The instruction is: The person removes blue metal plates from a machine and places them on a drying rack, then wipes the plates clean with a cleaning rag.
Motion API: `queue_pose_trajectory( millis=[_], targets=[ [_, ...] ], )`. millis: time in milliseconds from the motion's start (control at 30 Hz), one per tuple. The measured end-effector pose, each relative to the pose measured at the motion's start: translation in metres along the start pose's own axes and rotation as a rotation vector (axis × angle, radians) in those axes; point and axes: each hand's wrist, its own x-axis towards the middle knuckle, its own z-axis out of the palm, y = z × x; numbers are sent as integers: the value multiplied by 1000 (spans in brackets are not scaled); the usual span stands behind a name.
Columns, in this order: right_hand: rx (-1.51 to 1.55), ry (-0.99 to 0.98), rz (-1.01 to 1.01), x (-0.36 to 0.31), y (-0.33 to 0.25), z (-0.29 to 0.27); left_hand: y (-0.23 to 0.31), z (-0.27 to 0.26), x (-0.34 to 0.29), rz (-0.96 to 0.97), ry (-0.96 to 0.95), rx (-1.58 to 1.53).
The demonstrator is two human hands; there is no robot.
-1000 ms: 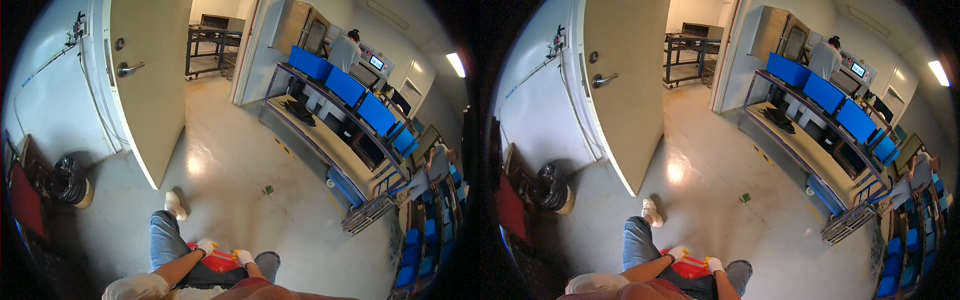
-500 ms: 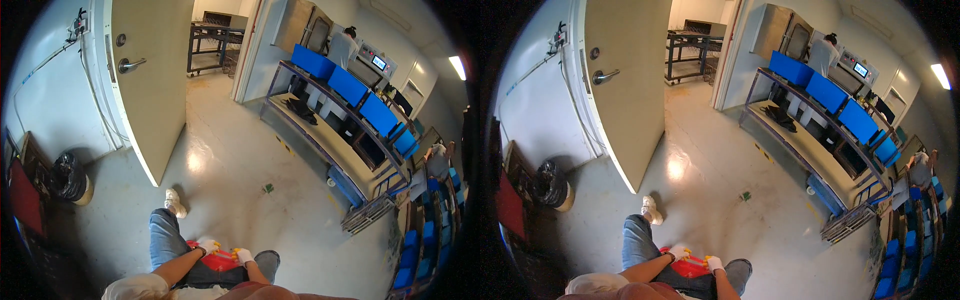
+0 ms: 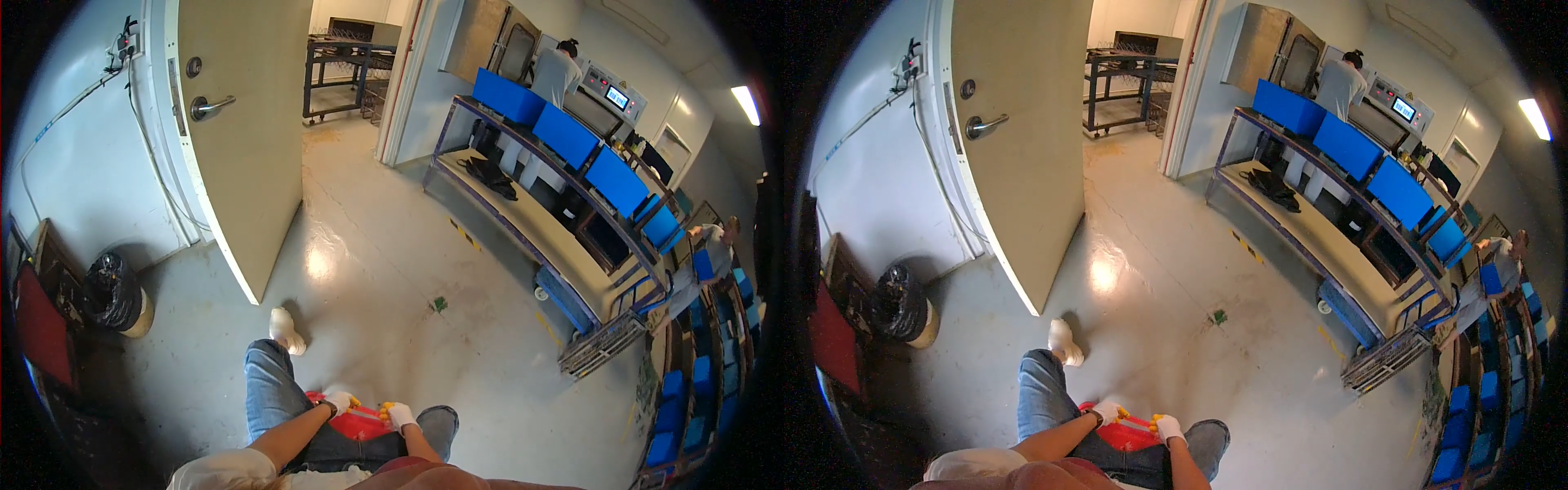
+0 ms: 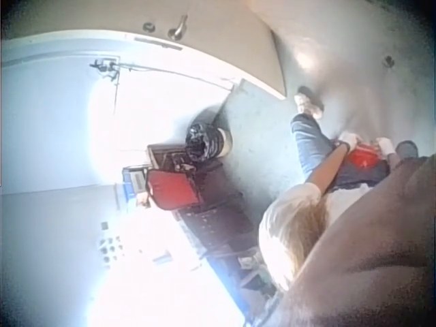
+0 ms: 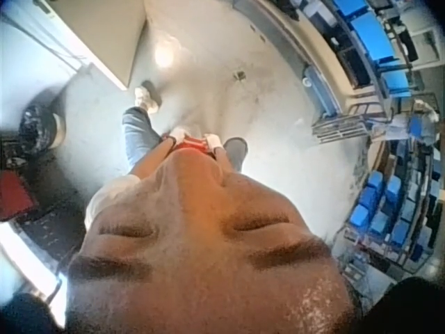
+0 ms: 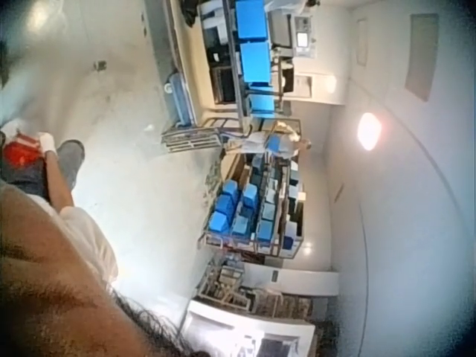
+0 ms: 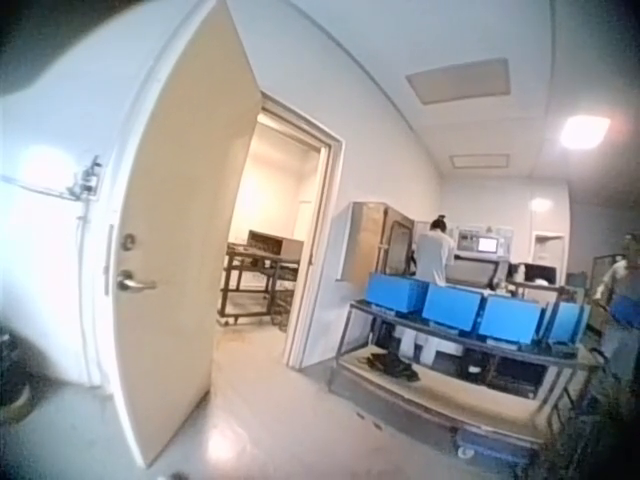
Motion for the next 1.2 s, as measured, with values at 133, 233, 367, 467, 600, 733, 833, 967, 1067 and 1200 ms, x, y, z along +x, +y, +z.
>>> queue_pose_trajectory(
  millis=[133,233,367,467,600,733,833,967,1067,1200],
  targets=[
    [73,-13,-11,-3,2,-5,44,5,-19,-115,10,263],
    [-45,61,-32,1,4,-1,67,5,-31,-159,10,405],
    [-64,35,-50,4,1,-1,56,3,-27,-132,69,272],
    [-23,3,-14,4,0,0,49,2,-21,-139,54,234],
    [-22,13,-18,1,2,-2,39,5,-14,-154,60,118],
    [34,-27,0,1,2,-7,30,7,-7,-165,52,53],
    [-9,-52,24,11,5,-2,11,1,-2,-198,32,-108],
    [6,17,11,1,0,0,29,3,-4,-149,-20,154],
    [4,59,-2,0,0,5,29,-1,-8,-89,-12,340],
    [-9,27,9,2,-1,0,40,3,-15,-136,67,96]
  ],
)
